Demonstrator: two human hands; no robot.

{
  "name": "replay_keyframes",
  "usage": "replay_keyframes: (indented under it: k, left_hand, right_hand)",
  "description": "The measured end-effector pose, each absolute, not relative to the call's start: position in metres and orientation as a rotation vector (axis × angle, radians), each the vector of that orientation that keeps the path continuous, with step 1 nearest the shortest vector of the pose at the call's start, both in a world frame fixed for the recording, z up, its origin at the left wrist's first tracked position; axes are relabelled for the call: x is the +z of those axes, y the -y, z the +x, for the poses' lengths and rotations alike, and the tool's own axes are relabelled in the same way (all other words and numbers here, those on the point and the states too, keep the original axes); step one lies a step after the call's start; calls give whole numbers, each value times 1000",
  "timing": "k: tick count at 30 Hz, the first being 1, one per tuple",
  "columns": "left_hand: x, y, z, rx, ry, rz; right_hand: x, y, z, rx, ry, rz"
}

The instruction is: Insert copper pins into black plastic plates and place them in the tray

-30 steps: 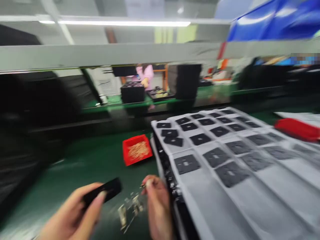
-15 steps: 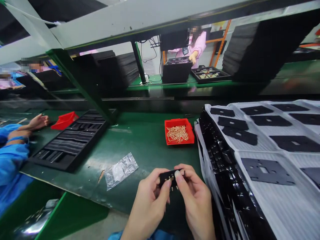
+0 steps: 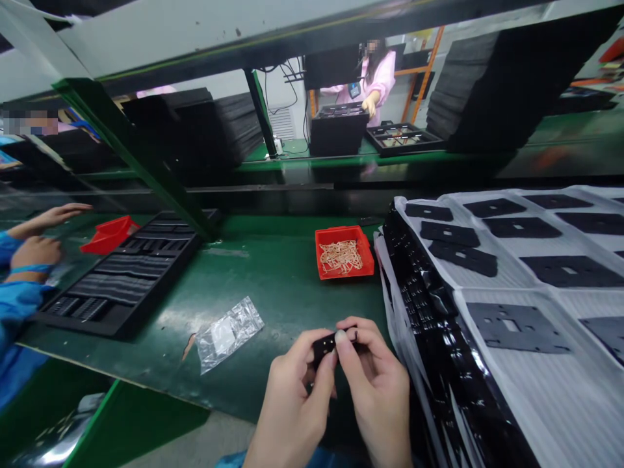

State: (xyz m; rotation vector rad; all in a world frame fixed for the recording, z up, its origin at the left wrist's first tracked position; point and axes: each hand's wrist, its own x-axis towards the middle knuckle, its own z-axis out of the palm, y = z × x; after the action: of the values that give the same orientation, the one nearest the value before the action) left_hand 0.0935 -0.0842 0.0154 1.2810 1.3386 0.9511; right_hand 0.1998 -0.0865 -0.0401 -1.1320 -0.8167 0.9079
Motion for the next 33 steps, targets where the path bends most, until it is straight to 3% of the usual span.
replay_keyframes:
  k: [16,28,33]
  left_hand:
    - [18,90,93,973,-1441,1344]
    - [9,92,111,1242,-1576,1576]
    - [1,94,96,1310,-1754,1647]
  right_hand:
    - [-42,96,194,716,917,-1167]
    - [-34,98,196,188,1211,-1263]
    - [-36,103,180,191,966,-1444]
